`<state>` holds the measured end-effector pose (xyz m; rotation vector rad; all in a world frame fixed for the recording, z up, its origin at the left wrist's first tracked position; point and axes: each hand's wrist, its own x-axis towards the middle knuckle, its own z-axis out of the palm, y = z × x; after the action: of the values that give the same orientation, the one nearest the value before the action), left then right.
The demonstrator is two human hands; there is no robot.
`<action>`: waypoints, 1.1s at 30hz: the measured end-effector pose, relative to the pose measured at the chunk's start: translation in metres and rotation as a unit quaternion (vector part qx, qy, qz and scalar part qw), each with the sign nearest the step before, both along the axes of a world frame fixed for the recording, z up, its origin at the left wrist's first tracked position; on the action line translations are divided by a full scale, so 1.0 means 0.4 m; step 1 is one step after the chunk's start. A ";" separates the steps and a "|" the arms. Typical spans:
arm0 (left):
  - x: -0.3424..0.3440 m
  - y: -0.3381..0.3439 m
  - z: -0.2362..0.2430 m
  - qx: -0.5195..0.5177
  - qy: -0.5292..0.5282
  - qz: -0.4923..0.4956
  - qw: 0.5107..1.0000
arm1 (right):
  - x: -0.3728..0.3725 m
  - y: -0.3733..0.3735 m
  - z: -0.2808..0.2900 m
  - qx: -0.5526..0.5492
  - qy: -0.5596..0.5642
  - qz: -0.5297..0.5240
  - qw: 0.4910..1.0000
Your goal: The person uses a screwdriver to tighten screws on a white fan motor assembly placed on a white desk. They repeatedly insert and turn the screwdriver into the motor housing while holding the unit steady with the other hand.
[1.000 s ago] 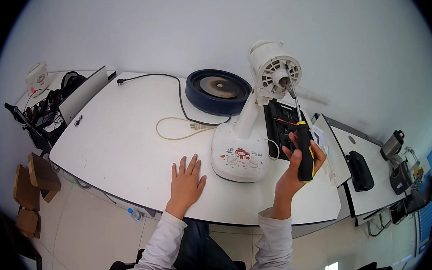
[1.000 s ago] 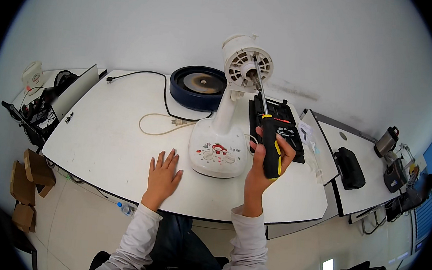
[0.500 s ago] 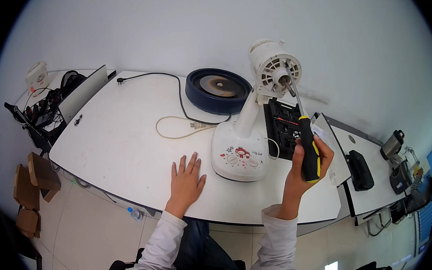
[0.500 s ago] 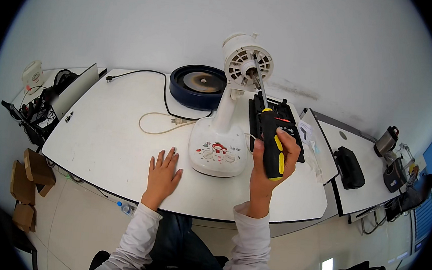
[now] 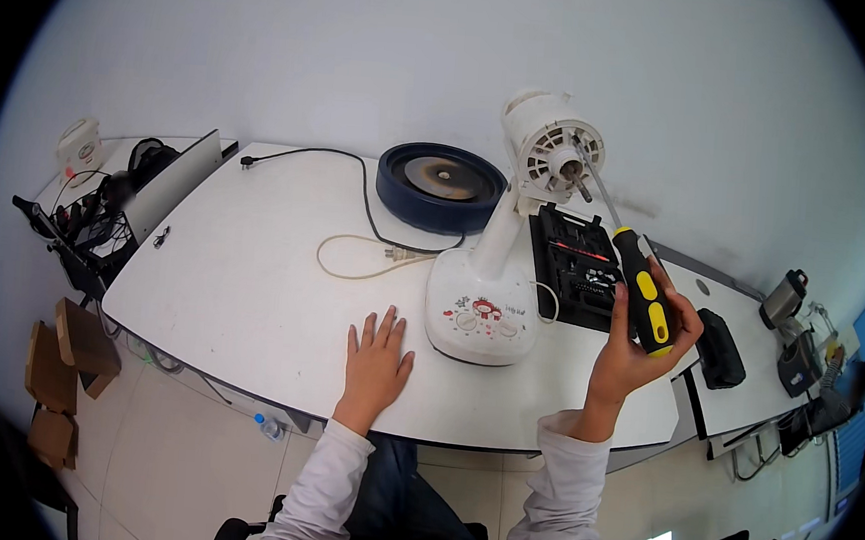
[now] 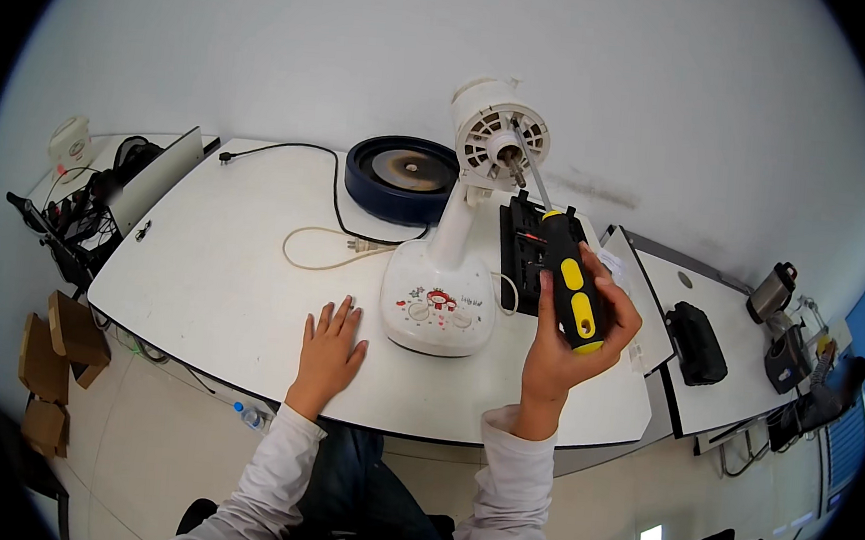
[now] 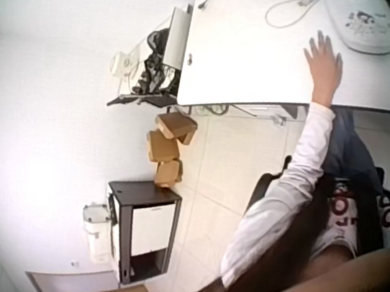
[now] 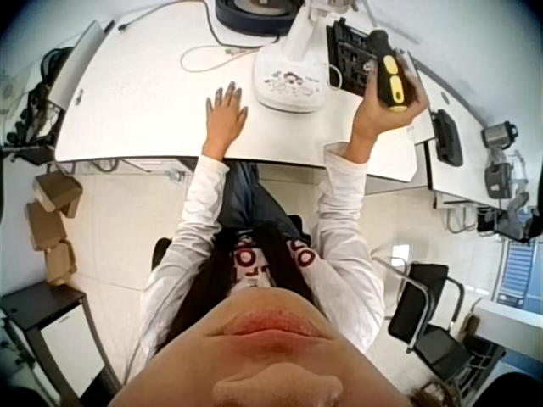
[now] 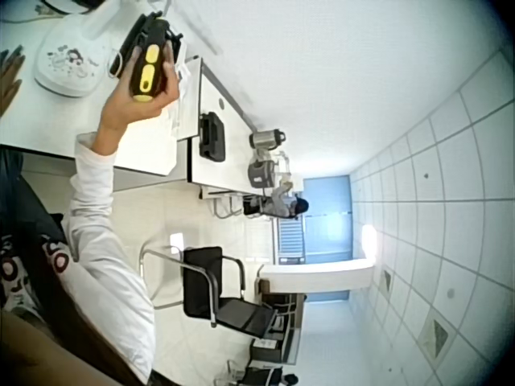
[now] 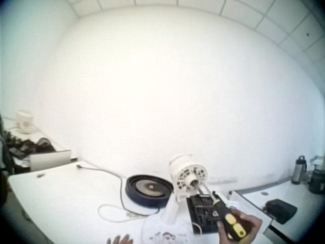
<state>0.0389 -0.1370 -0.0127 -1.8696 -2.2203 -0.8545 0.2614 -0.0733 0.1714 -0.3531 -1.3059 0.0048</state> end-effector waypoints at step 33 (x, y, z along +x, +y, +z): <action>0.307 0.313 0.554 0.066 -0.792 -0.404 0.452 | 0.030 -0.091 0.106 -0.265 -0.039 0.278 0.923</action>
<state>0.1618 -0.0119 0.2090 -2.0099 -0.6296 -3.9756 0.2734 -0.1095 0.2138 -0.4291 -1.4363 0.8457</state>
